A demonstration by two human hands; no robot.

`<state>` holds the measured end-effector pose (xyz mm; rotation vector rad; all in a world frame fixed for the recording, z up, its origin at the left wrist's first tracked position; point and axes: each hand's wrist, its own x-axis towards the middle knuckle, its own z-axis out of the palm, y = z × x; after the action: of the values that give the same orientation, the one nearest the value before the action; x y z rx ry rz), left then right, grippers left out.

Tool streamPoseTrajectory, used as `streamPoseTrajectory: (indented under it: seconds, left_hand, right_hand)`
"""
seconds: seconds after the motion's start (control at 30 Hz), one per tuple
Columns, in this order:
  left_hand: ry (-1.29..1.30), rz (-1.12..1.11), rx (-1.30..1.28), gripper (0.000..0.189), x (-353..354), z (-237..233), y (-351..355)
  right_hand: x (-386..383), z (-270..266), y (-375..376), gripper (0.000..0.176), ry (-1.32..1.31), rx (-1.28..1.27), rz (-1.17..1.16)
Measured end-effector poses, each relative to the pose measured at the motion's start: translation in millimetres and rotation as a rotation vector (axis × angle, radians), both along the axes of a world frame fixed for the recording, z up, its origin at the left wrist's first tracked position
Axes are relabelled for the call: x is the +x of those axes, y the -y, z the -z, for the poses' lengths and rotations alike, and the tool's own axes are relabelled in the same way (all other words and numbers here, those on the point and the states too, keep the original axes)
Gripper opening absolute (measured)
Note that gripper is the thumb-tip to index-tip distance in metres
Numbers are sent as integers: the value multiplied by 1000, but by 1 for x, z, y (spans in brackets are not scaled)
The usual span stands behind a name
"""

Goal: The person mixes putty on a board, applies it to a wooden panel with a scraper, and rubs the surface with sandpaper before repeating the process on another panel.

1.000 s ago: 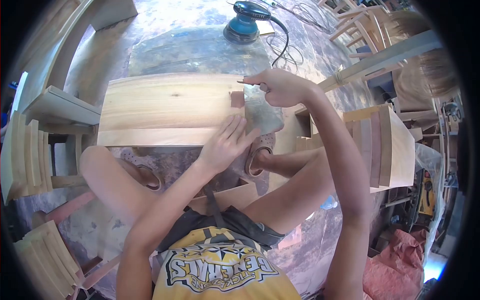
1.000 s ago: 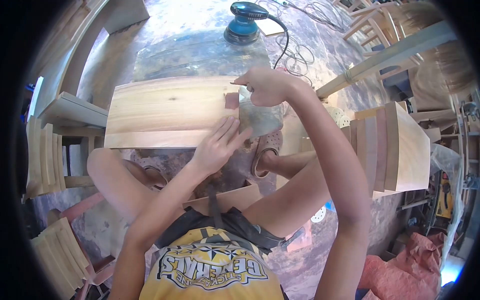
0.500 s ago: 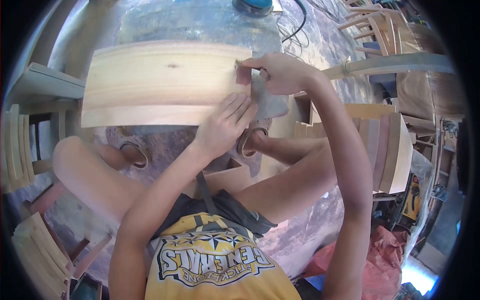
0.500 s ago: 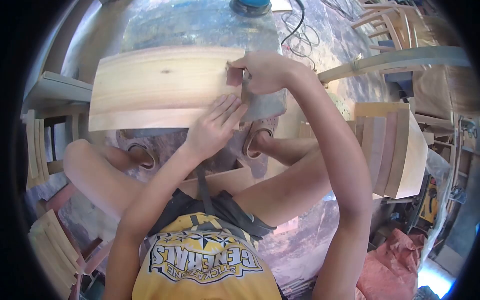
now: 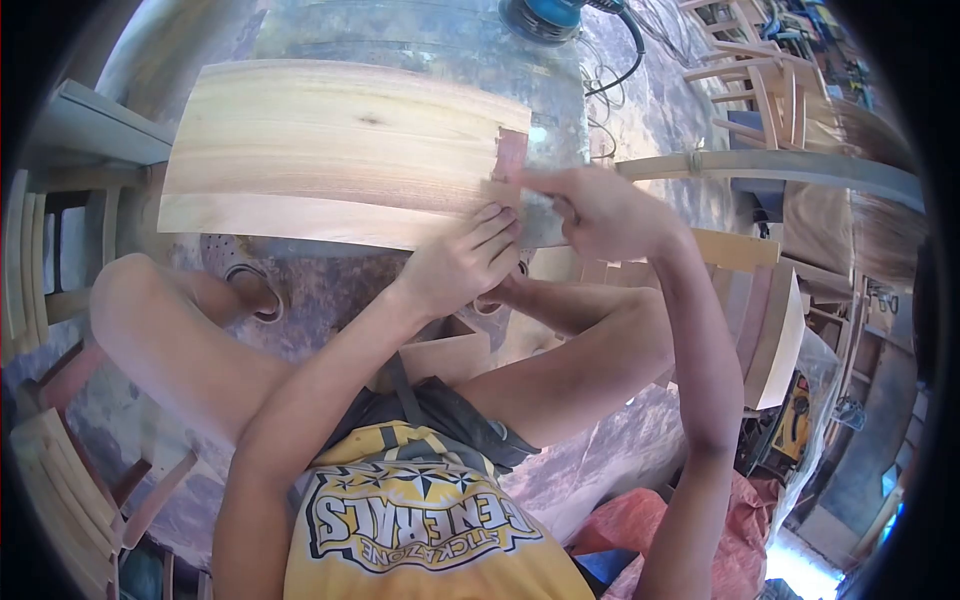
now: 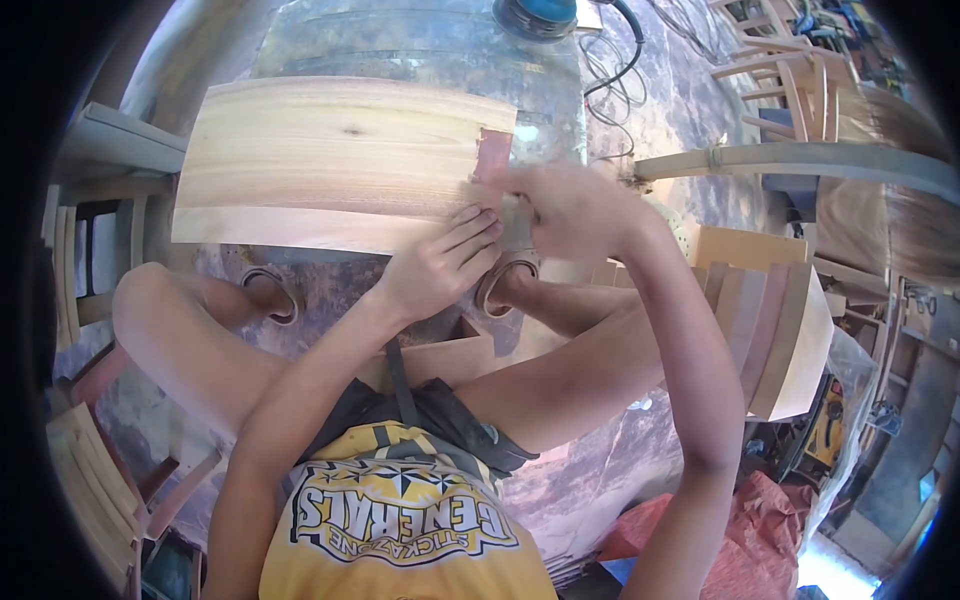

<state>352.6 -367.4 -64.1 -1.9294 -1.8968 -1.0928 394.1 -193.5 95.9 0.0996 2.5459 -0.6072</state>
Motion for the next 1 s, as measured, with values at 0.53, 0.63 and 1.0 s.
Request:
streamPoseTrajectory:
  seconds: [0.53,0.63,1.0]
  left_hand:
    - [-7,49,41,26,2,6,1]
    - [6,48,60,23,2,7,0]
    - [62,35,39,19,1,-2,0]
  right_hand:
    - [-12,9,-9,77,84,40,-106]
    - [4,5,-1,77,116,-64,-41]
    - [20,47,21,71,-295,277,-9]
